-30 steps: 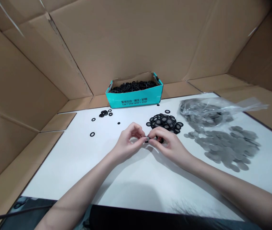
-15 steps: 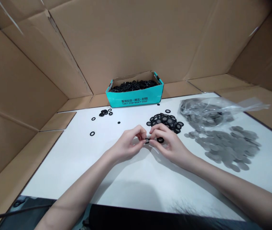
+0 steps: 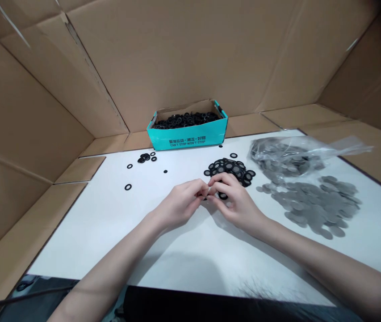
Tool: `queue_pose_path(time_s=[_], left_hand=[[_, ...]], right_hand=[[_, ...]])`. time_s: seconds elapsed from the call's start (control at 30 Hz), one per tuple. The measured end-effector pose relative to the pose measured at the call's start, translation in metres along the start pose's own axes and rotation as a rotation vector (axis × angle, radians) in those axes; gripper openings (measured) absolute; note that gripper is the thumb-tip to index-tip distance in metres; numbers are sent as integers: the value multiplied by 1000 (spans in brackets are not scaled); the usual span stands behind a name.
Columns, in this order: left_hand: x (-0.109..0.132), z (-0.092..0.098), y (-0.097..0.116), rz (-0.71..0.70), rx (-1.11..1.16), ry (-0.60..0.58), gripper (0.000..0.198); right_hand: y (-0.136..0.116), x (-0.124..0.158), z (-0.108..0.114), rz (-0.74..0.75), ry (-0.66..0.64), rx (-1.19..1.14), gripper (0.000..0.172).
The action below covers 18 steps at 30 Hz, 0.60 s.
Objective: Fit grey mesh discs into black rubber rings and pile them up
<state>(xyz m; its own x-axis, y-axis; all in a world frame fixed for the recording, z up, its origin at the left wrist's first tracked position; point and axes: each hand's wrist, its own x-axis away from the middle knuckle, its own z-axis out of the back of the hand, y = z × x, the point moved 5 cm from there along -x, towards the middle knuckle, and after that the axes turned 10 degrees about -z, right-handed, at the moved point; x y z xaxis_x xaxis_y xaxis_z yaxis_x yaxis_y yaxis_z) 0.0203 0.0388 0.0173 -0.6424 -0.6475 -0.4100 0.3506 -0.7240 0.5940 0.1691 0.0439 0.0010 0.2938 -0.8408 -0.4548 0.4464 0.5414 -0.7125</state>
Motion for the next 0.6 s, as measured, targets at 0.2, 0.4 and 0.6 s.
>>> queue_pose_path(time_s=[0.2, 0.4, 0.6], left_hand=[[2, 2, -5, 37, 92, 119, 8], [2, 3, -10, 51, 150, 145, 7], [2, -2, -6, 45, 163, 136, 6]], right_hand=[[1, 0, 2, -31, 22, 1, 10], [4, -1, 4, -47, 31, 18, 11], [3, 0, 4, -32, 26, 19, 9]])
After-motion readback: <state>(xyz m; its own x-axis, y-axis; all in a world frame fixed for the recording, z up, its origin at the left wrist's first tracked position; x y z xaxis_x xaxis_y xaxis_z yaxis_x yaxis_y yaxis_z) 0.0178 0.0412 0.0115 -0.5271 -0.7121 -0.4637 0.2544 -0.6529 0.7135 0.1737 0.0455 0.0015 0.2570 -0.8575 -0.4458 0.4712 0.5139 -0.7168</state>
